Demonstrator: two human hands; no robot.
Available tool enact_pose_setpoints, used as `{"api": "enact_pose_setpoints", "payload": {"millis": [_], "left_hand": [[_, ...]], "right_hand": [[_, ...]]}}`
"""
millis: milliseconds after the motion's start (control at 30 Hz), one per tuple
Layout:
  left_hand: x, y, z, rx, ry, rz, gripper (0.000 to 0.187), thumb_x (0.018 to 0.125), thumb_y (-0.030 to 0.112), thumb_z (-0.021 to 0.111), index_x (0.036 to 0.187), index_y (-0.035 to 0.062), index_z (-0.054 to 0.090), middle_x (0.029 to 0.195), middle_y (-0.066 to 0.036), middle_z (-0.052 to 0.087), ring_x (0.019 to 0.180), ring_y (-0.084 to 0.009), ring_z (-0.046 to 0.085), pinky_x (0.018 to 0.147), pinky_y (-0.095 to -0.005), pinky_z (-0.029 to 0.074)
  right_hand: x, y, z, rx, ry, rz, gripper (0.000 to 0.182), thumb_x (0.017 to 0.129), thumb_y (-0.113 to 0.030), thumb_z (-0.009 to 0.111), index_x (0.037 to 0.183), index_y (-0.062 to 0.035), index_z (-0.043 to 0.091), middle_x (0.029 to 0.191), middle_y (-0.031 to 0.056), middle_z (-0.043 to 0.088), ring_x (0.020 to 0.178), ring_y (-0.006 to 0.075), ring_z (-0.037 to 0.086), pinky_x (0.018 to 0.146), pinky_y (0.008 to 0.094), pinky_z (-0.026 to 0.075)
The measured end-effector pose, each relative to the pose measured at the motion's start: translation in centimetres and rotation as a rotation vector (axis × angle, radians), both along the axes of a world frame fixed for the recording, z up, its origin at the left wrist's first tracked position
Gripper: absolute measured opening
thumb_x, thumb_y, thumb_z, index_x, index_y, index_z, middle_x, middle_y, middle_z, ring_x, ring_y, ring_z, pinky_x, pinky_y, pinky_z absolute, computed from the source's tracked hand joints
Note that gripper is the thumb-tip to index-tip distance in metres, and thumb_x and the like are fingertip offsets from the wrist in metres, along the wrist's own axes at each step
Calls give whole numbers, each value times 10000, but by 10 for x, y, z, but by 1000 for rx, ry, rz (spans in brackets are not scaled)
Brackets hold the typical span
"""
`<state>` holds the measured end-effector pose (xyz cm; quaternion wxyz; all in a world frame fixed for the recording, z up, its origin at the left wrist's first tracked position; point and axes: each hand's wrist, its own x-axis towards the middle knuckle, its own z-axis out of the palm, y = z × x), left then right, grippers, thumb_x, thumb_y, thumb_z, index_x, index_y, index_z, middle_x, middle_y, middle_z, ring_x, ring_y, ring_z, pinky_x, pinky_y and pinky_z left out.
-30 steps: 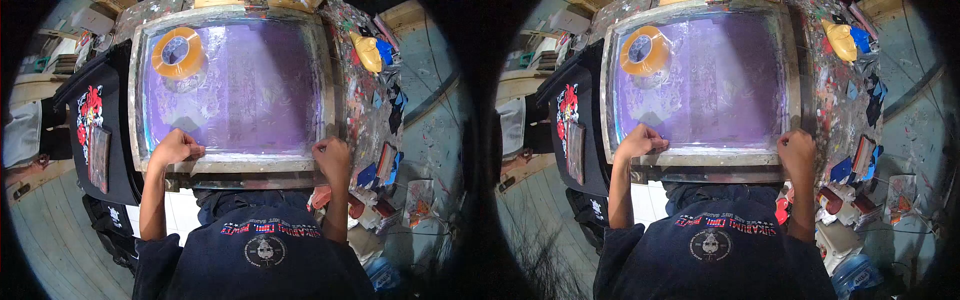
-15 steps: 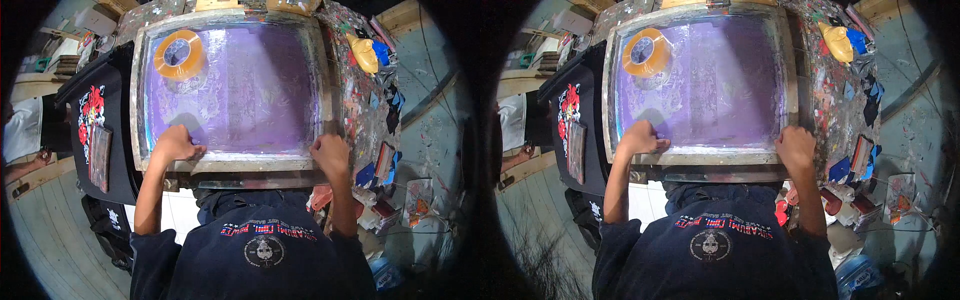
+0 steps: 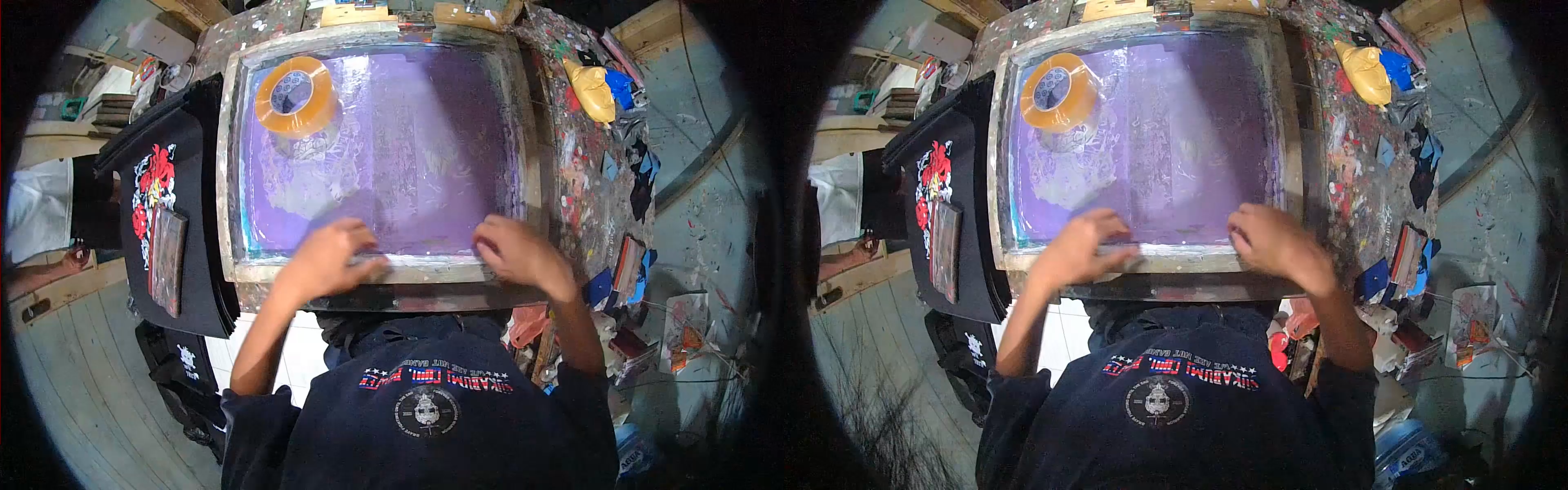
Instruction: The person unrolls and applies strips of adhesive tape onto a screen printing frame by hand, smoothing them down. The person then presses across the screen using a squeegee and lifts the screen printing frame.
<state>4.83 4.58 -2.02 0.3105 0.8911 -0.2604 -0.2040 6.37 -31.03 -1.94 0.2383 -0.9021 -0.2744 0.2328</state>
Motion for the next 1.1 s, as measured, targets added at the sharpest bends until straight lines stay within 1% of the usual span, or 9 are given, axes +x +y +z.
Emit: {"api": "enact_pose_setpoints", "payload": {"millis": [67,167,200,400,700,900,933,1067,1100], "left_hand": [[-11,-26,-2,-62,-41,-43,466,854,413,810,998,-15,692,1021,-198,651,980,-375,655,856,-450,534],[-19,-44,-7,-79,-125,-72,467,859,397,804,1006,-24,667,1015,-185,623,970,-376,634,867,-448,527],[-22,-47,-8,-62,-137,-82,471,855,395,805,1003,-27,660,1011,-181,616,968,-374,627,869,-448,525],[-32,-50,-19,-23,-222,-87,471,807,370,828,982,-21,633,985,-170,599,959,-361,618,853,-447,523],[-47,-41,-15,197,-238,57,528,723,372,858,1021,12,612,1035,-153,572,1020,-345,581,859,-445,514],[-67,-28,-30,196,-358,135,521,692,358,859,975,14,589,993,-156,559,968,-356,557,808,-444,486],[-68,-28,-32,194,-356,126,508,701,358,855,960,16,583,990,-152,552,963,-350,553,807,-437,485],[-50,-28,-9,221,-225,51,486,766,384,836,970,-6,629,1012,-180,609,974,-361,603,837,-436,513],[-35,-27,9,259,-52,44,491,784,395,829,985,-14,647,1023,-195,631,981,-367,623,851,-441,521]], "right_hand": [[-9,7,-3,-10,142,-52,261,938,-267,580,980,-19,653,990,198,646,976,403,634,867,516,498],[-27,15,14,-64,104,-109,298,917,-290,610,992,-3,643,974,208,642,979,403,632,871,511,496],[-32,16,11,-16,77,-126,399,869,-368,675,1002,7,639,985,201,636,990,399,630,879,502,496],[-42,16,26,-87,37,-100,552,764,-462,785,1037,-5,639,1056,185,599,1038,379,612,900,488,505],[-57,10,11,-135,-114,-51,455,826,-327,782,1105,-13,605,1074,166,581,1060,367,600,903,489,525],[-57,16,24,-238,2,-30,415,841,-335,806,1061,-16,656,965,168,667,916,390,670,813,473,541],[-40,20,48,-160,23,-7,403,857,-347,798,1040,-9,676,954,173,692,868,399,680,808,475,546],[34,55,52,125,-281,-37,465,860,-366,789,1142,-11,683,1074,190,690,986,394,668,889,466,536],[57,71,49,144,-360,-75,507,855,-372,790,1195,-13,676,1125,196,684,1040,392,659,929,463,527]]}}
